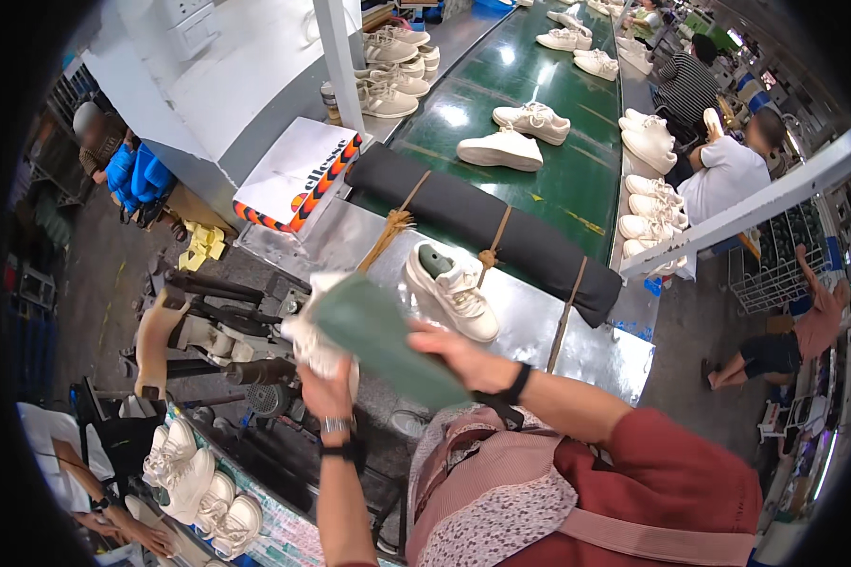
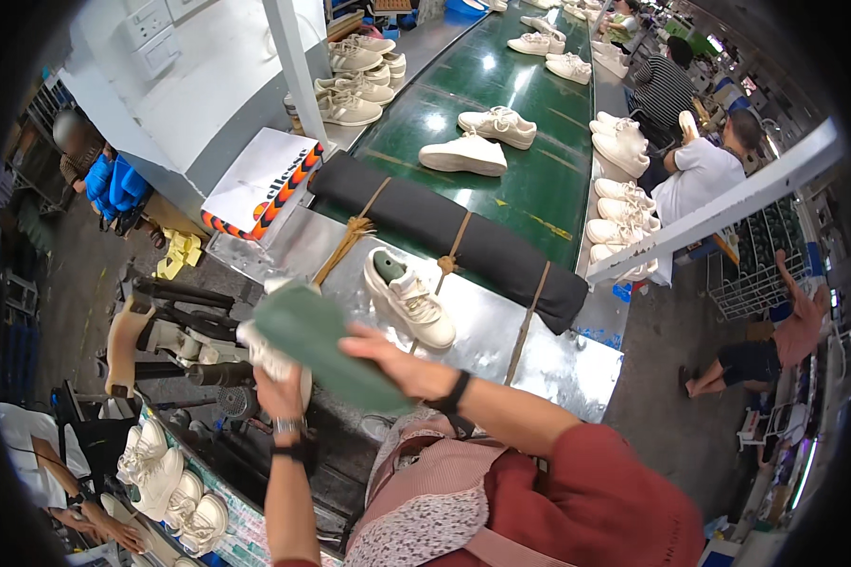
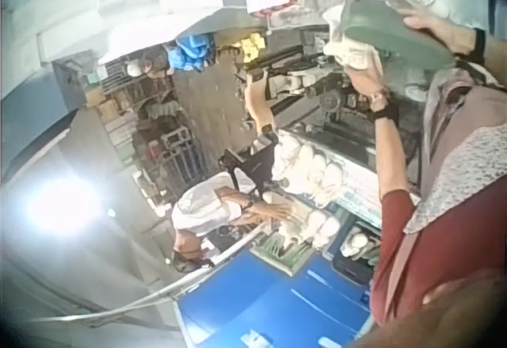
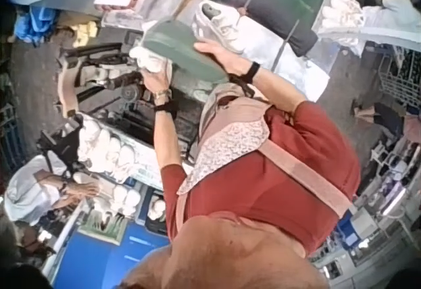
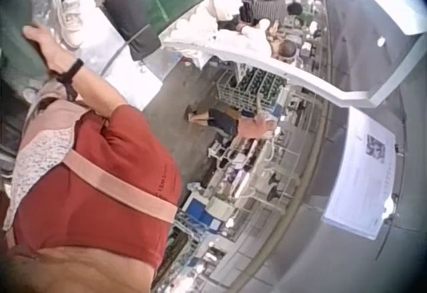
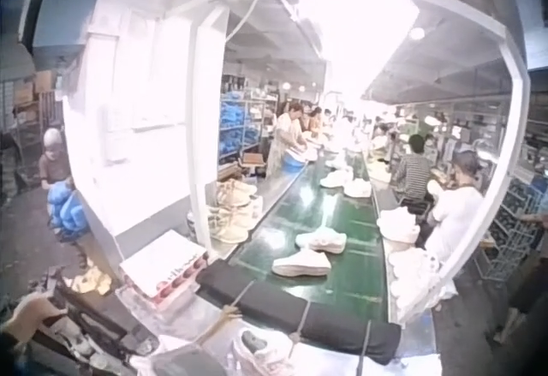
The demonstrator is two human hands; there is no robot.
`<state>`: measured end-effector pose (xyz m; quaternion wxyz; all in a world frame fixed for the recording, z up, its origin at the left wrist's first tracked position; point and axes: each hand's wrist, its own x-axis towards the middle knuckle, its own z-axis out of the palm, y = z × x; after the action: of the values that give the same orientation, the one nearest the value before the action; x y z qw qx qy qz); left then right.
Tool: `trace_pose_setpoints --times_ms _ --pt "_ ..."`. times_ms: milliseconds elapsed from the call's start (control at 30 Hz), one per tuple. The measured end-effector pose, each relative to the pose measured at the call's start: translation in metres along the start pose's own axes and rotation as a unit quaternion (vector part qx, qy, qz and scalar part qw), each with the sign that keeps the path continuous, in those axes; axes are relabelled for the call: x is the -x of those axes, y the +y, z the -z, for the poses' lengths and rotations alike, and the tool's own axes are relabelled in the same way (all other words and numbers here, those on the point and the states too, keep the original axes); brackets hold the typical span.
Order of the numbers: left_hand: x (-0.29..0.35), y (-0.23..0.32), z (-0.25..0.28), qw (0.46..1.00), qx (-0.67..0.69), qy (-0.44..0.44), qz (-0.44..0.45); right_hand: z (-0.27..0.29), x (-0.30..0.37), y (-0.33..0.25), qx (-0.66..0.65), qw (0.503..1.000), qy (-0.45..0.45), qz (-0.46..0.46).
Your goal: The person picks up a shoe last from a rack, inserts it into a shoe, and presses the sole against a rotating brush. They then remove the shoe last and place the shoe on a conveyor belt, repeating the process.
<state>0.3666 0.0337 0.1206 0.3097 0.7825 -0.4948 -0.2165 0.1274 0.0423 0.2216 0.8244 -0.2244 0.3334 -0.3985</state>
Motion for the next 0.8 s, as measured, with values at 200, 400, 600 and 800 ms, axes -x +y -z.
trace_pose_setpoints --times_ms 200,400,600,800 --pt "-0.062 0.028 -0.102 0.966 -0.137 -0.05 -0.214 0.202 0.083 -0.01 0.398 0.795 0.412 0.201" --pt "0.02 0.172 -0.137 0.942 -0.001 -0.234 -0.242 0.283 0.126 0.019 0.626 0.601 0.482 0.122" --pt "0.031 0.156 -0.157 0.95 0.112 -0.152 -0.25 0.248 0.088 -0.028 0.489 0.678 0.503 0.219" --pt "0.047 0.148 -0.016 0.897 0.377 -0.199 -0.119 0.127 0.008 -0.053 -0.163 0.986 0.045 -0.006"
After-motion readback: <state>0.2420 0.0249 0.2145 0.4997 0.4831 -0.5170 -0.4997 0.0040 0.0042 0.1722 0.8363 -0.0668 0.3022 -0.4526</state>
